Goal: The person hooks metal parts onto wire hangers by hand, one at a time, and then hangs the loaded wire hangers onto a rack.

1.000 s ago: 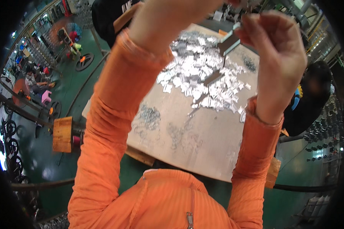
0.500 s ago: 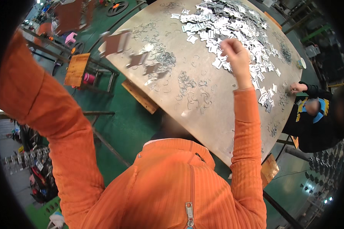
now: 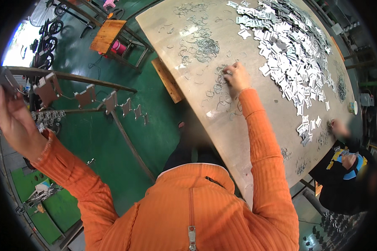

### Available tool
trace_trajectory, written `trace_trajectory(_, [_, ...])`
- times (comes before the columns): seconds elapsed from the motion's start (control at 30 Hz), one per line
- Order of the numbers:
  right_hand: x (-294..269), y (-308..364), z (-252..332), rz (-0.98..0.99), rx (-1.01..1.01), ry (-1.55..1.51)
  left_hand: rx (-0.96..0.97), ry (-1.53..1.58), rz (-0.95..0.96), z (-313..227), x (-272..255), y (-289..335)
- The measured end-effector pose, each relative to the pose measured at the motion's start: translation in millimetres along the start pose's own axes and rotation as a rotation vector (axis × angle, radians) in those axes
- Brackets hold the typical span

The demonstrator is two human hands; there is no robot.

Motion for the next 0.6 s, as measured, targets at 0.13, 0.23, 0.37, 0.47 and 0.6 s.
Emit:
trace_trajectory(0.13, [-28.9, -7.4, -9.9, -0.021, 0.201, 0.044, -0.169, -0.102, -0.107, 21.6, -26.1, 53.8])
trace_trajectory(0.23, [-38.1, 13.7, -4.2, 0.032, 0.096, 0.080, -0.220, -0.013, -0.145, 36.1, -56.1, 83.4])
trace_trajectory(0.37, [-38.6, 37.3, 1.7, 0.119, -0.011, 0.103, -0.236, -0.057, -0.259, 39.9, -68.9, 116.7])
trace_trajectory(0.47, [-40.5, 34.1, 7.8, 0.095, 0.023, 0.112, -0.217, -0.021, -0.318, 39.7, -76.7, 130.4])
trace_trajectory(0.6, [-25.8, 20.3, 28.8, 0.187, 0.030, 0.104, -0.251, 0.026, -0.243, 41.1, -78.2, 141.6])
Point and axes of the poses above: each hand's wrist, its own y-axis away from the middle knuckle, its own x-axis out of the palm, z = x × y, the point moved 4 cm from there along -y, towards the middle knuckle, and after that the axes turned 4 degrees about -z, right-handed, at the moved point
